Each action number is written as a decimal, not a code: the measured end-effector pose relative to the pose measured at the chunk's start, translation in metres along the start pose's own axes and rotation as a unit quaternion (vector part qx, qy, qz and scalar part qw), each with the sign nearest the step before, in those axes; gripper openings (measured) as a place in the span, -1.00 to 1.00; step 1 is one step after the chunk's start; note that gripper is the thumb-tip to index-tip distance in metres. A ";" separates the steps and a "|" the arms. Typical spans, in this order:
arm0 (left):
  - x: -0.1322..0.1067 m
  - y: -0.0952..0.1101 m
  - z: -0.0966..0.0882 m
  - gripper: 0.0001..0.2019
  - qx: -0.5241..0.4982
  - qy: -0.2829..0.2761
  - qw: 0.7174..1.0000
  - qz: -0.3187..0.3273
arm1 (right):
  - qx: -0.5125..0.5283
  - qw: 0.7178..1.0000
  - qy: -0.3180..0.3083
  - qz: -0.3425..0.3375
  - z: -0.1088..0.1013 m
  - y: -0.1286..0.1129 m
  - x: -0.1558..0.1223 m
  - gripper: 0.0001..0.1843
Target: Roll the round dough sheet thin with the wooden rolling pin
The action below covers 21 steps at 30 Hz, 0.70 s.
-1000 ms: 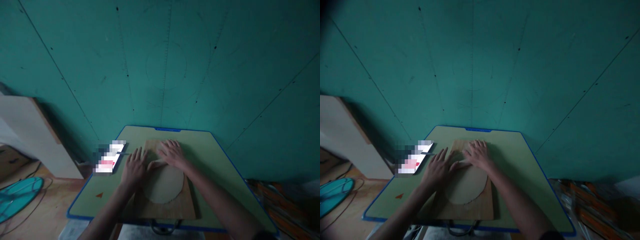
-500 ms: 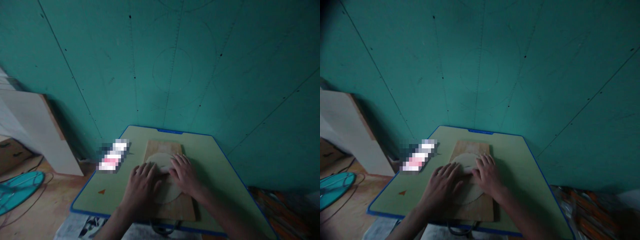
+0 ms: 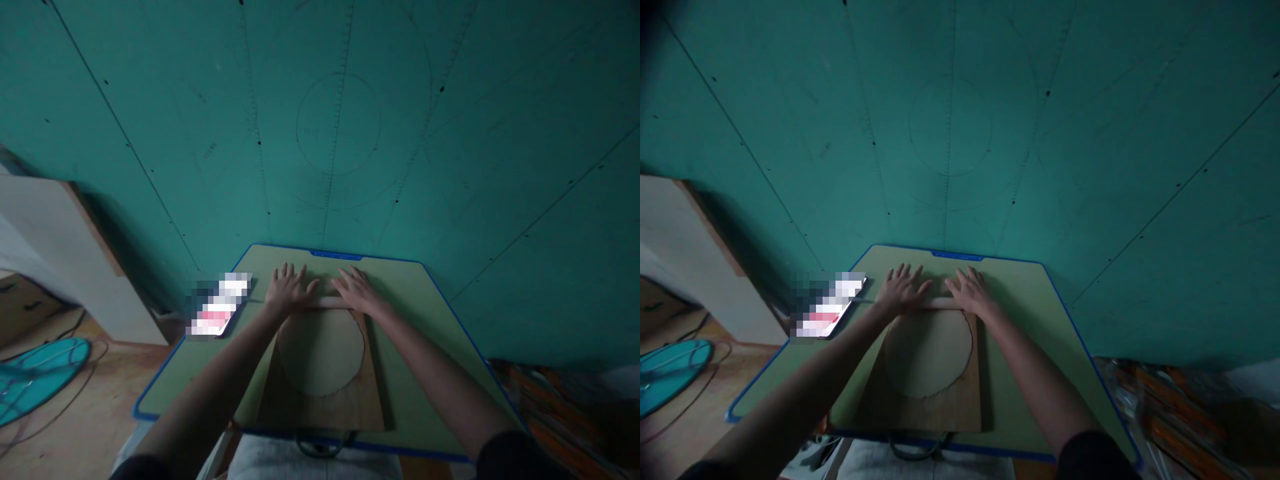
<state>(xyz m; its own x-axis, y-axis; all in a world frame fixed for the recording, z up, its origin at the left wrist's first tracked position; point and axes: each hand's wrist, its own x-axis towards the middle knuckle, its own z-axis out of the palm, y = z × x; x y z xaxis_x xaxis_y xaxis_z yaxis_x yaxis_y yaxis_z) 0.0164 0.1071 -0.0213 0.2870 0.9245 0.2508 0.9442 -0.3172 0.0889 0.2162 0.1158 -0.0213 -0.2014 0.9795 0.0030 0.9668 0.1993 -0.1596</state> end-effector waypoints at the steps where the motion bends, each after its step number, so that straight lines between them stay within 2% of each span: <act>1: 0.004 0.000 -0.001 -0.45 -0.003 -0.006 1.000 -0.005 | 0.002 1.000 -0.004 0.002 -0.001 0.000 0.004 -0.31; 3: 0.000 0.000 -0.002 -0.43 -0.002 -0.006 1.000 -0.003 | 0.000 1.000 -0.002 -0.018 0.000 0.002 0.000 -0.33; 5: -0.019 0.004 -0.003 -0.42 0.004 0.005 1.000 0.005 | -0.004 0.998 0.018 -0.057 0.005 0.002 -0.019 -0.35; 8: -0.069 0.015 -0.005 -0.43 0.002 0.029 0.999 0.036 | -0.005 0.990 0.064 -0.122 0.013 0.000 -0.069 -0.38; 12: -0.146 0.029 -0.011 -0.47 -0.022 0.071 0.994 0.078 | -0.005 0.983 0.097 -0.156 0.022 -0.009 -0.149 -0.38; 15: -0.180 0.030 -0.012 -0.44 -0.029 0.094 0.991 0.096 | -0.011 0.981 0.116 -0.157 0.029 -0.014 -0.187 -0.34; 16: -0.182 0.028 -0.012 -0.43 -0.026 0.093 0.990 0.107 | -0.013 0.980 0.118 -0.157 0.029 -0.015 -0.190 -0.34; 18: -0.170 0.021 -0.011 -0.43 -0.015 0.078 0.989 0.129 | -0.018 0.982 0.109 -0.154 0.027 -0.014 -0.180 -0.36; 21: -0.125 0.012 -0.013 -0.48 0.002 0.042 0.990 0.132 | -0.024 0.987 0.073 -0.139 0.014 -0.015 -0.137 -0.40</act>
<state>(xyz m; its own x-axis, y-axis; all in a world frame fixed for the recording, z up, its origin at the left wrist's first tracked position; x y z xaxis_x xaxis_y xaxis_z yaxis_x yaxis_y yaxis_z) -0.0100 -0.0156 -0.0392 0.5100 0.7884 0.3439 0.8387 -0.5446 0.0048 0.2273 -0.0220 -0.0331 -0.4380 0.8803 0.1822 0.8849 0.4579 -0.0853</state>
